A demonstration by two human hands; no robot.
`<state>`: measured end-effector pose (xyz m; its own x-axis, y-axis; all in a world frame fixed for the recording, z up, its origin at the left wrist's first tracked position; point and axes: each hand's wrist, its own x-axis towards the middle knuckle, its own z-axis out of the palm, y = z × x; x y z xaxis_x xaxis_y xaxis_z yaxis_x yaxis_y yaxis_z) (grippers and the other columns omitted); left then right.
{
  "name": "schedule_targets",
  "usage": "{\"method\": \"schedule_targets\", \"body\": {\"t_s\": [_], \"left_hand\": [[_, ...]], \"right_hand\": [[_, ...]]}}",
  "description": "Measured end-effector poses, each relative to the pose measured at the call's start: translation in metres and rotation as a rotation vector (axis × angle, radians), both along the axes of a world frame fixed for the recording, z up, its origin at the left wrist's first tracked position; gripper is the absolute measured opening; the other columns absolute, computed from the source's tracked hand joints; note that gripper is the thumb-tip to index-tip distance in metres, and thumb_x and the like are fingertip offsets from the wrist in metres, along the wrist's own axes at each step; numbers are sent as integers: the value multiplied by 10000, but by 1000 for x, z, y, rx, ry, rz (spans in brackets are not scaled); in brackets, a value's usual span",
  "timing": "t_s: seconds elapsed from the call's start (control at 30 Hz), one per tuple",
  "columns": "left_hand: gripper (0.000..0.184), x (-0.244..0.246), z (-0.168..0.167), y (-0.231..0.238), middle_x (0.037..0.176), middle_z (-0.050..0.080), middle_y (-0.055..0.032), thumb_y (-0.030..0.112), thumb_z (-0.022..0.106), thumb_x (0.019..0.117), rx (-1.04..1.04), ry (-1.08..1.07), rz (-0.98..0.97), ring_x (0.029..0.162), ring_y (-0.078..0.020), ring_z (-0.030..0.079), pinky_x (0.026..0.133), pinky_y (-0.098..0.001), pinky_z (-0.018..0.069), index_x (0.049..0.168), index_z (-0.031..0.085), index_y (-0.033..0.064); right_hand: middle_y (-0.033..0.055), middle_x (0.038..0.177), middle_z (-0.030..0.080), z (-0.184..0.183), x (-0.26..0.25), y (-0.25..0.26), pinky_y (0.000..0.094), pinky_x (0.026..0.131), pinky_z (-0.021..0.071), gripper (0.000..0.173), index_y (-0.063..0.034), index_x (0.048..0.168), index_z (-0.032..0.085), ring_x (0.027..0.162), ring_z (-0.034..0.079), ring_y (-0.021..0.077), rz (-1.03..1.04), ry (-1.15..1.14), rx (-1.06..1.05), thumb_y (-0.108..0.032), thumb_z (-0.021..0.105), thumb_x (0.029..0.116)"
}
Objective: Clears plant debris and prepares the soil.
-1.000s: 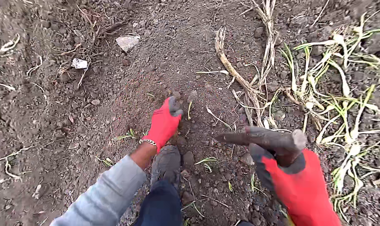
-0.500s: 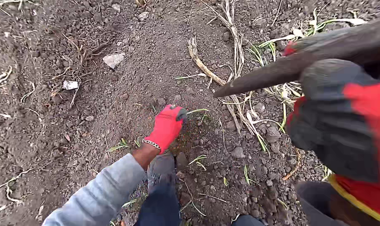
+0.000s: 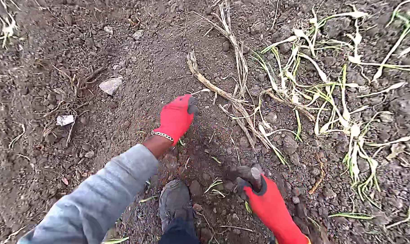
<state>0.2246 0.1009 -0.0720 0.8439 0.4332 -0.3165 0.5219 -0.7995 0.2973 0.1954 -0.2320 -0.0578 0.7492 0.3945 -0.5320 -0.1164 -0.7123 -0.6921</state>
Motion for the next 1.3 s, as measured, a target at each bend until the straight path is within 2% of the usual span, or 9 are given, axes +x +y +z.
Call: {"method": "schedule_targets", "body": {"t_s": [0.17,0.3,0.37,0.53,0.7,0.93,1.03,1.13,1.3], "left_hand": [[387,62,-45,36,1211,697,-244,232,655,981,-17,126,-27,1156,-476,658,941,-722,500,1352,618,127],[253,21,-11,38,1194,732,-150,213,602,1034,-136,-74,-44,1179,-347,672,1043,-633,485,1235,747,161],[223,-2,30,30,1136,728,-185,158,625,1022,-109,-183,-121,1111,-380,676,990,-631,498,1195,762,126],[173,-11,64,-59,1107,670,-188,231,665,956,93,-63,-355,859,-377,701,672,-580,570,1084,742,143],[246,-25,-32,-140,1197,662,-176,212,639,993,-116,360,-589,965,-373,700,784,-572,585,1215,695,121],[393,-6,-10,-159,1270,622,-223,166,638,991,78,173,-418,894,-393,711,715,-568,598,1384,639,156],[351,12,-30,-173,1356,578,-236,98,587,1002,35,270,-428,918,-413,711,739,-593,596,1337,666,161],[255,11,-16,-174,1331,594,-234,105,627,984,21,280,-453,931,-422,705,750,-599,588,1229,699,113],[221,-7,41,-139,1069,759,-150,172,651,1006,-166,-161,-10,941,-297,743,862,-542,590,1171,762,76]], "right_hand": [[-72,770,687,106,40,-11,292,439,523,220,-228,1114,719,512,585,78,-209,-108,195,-363,687,943],[-54,664,574,187,87,3,198,416,431,120,-130,1052,643,464,473,31,-113,-302,626,-212,578,994],[-23,669,609,161,88,35,271,367,471,178,-136,1090,651,456,544,87,-111,-383,377,-283,662,989],[139,874,682,-17,42,67,590,667,549,227,-97,1089,677,783,682,313,80,-93,-91,-286,662,964],[-88,925,737,58,18,-43,309,651,627,307,-211,1196,694,752,699,36,-74,-187,133,-321,663,911],[67,1011,740,6,13,-107,453,851,587,429,-91,1252,684,932,717,184,-35,34,-59,-364,661,923],[-92,895,735,77,56,-113,286,567,594,282,-207,1129,704,674,675,40,-28,-125,214,-368,678,900],[-26,695,566,160,116,-101,126,570,468,61,-3,900,613,589,526,-14,-18,60,725,-45,595,939],[28,717,604,118,140,-44,297,526,518,171,-90,970,626,575,598,113,-61,-118,209,-255,605,1008]]}}
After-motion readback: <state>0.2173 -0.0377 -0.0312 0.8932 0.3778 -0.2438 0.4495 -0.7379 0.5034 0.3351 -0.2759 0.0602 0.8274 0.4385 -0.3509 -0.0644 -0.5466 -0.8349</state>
